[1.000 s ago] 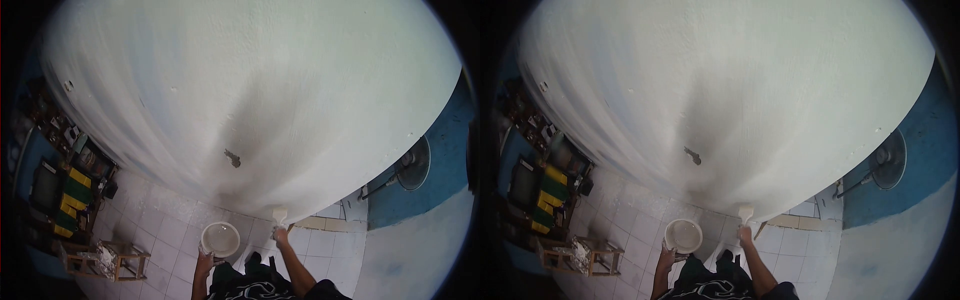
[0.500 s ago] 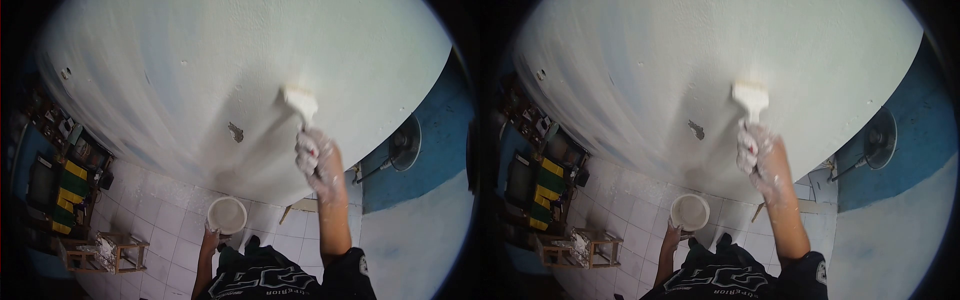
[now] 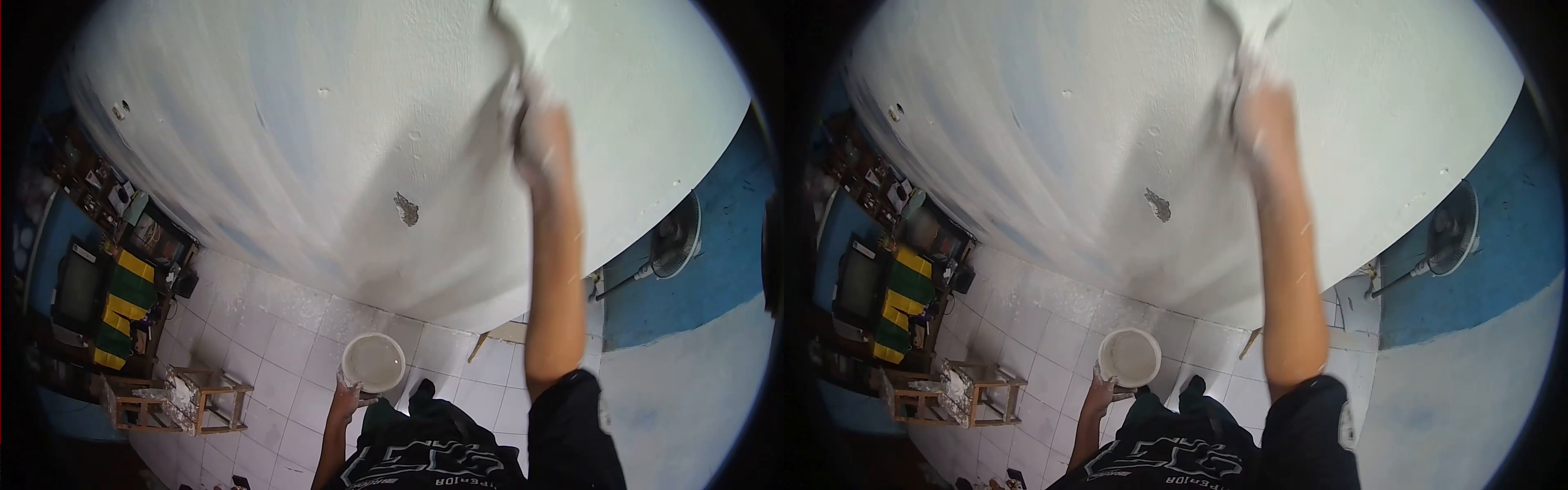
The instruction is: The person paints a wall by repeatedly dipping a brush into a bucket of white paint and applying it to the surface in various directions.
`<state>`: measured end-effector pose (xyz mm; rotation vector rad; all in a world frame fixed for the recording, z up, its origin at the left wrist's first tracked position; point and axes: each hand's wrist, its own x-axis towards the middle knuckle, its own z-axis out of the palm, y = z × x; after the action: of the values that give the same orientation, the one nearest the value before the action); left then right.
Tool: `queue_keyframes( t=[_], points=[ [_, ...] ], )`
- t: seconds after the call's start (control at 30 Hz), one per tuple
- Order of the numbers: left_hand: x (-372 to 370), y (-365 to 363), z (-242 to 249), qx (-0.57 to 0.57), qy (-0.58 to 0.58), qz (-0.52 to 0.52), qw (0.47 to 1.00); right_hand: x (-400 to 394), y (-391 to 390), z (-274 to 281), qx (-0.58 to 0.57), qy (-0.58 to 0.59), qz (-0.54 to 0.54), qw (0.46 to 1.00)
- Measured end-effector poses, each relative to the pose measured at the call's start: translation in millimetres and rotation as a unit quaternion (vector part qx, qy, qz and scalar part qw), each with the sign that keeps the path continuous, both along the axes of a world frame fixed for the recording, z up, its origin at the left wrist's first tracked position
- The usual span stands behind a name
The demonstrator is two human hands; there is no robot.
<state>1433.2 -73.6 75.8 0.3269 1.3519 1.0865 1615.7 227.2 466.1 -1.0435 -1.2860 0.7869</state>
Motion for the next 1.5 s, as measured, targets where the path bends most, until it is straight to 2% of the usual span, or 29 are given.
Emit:
queue_keyframes(
  t=[0.07, 0.1, 0.13, 0.17, 0.2, 0.23, 0.33, 0.37, 0.43, 0.47, 0.5, 0.53, 0.67, 0.73, 0.8, 0.93, 1.0, 1.07, 1.1, 1.2, 1.27, 1.4, 1.5],
  points=[
    [0.8, -2.5, 2.1, -0.013, -0.006, 0.004, 1.000, 0.4, 3.4, -93.5, -0.066, 0.049, 0.024, 0.996],
    [0.8, -2.4, 5.1, -0.017, -0.008, 0.006, 1.000, 3.4, 8.4, -162.7, -0.094, 0.071, 0.020, 0.993],
    [2.1, -2.6, 7.2, -0.020, -0.012, 0.007, 1.000, 2.7, -1.6, -221.2, -0.158, 0.102, 0.009, 0.982],
    [4.0, -6.9, 3.7, -0.008, -0.004, 0.014, 1.000, 5.1, -30.0, -254.1, -0.209, 0.106, 0.049, 0.971],
    [5.4, -7.8, 5.3, -0.002, 0.002, 0.020, 1.000, 8.7, -38.9, -311.0, -0.249, 0.172, 0.061, 0.951],
    [7.0, -8.8, 7.3, 0.007, 0.009, 0.027, 1.000, 17.0, -47.1, -364.9, -0.300, 0.191, 0.073, 0.932],
    [12.6, -9.3, 26.9, -0.003, 0.032, 0.026, 0.999, 44.2, -80.1, -484.4, -0.468, 0.213, 0.014, 0.858],
    [12.5, -11.6, 26.4, -0.010, 0.024, 0.026, 0.999, 53.8, -85.6, -502.2, -0.486, 0.227, 0.010, 0.844],
    [12.6, -10.9, 14.8, -0.014, 0.005, 0.025, 1.000, 64.9, -85.5, -510.7, -0.514, 0.253, 0.002, 0.820],
    [12.3, -8.6, 10.4, -0.010, 0.006, 0.020, 1.000, 69.6, -79.2, -513.7, -0.493, 0.217, 0.006, 0.842],
    [13.0, -5.7, 4.3, -0.010, 0.005, 0.013, 1.000, 72.4, -67.9, -491.8, -0.474, 0.179, 0.006, 0.862],
    [16.7, -5.6, -0.4, -0.008, 0.002, 0.005, 1.000, 77.3, -58.9, -461.6, -0.454, 0.140, 0.006, 0.880],
    [29.5, 6.6, -6.6, 0.014, 0.000, -0.022, 1.000, 101.3, -58.6, -299.3, -0.383, 0.197, 0.111, 0.895],
    [38.6, 12.0, 3.2, 0.030, -0.006, -0.035, 0.999, 104.0, -76.1, -205.9, -0.304, 0.160, 0.088, 0.935],
    [45.4, 17.2, 1.5, 0.033, -0.005, -0.051, 0.998, 109.6, -91.1, -129.2, -0.237, 0.168, 0.101, 0.951],
    [56.5, 31.9, -5.5, 0.060, -0.010, -0.079, 0.995, 106.2, -97.0, -14.2, -0.029, 0.211, -0.030, 0.977],
    [58.7, 33.2, -4.7, 0.069, -0.001, -0.080, 0.994, 122.5, -75.5, 24.2, 0.087, 0.152, 0.117, 0.978],
    [61.4, 37.9, -1.2, 0.072, 0.003, -0.081, 0.994, 128.9, -53.0, 47.7, 0.130, 0.125, 0.239, 0.954],
    [62.6, 34.5, -0.5, 0.069, 0.003, -0.084, 0.994, 129.5, -51.1, 46.0, 0.118, 0.118, 0.236, 0.957],
    [62.0, 30.3, 5.4, 0.054, -0.010, -0.079, 0.995, 107.7, -29.4, -3.7, 0.035, 0.134, 0.003, 0.990],
    [61.5, 30.0, 6.1, 0.041, -0.005, -0.074, 0.996, 117.9, -9.6, -75.1, -0.027, 0.111, -0.010, 0.993],
    [58.6, 20.4, -1.0, 0.004, 0.011, -0.067, 0.998, 126.7, -36.4, -244.1, -0.179, 0.074, -0.008, 0.981],
    [68.7, 19.4, 2.2, -0.030, 0.014, -0.045, 0.998, 127.2, -61.6, -386.8, -0.286, 0.161, 0.008, 0.945]
  ],
)
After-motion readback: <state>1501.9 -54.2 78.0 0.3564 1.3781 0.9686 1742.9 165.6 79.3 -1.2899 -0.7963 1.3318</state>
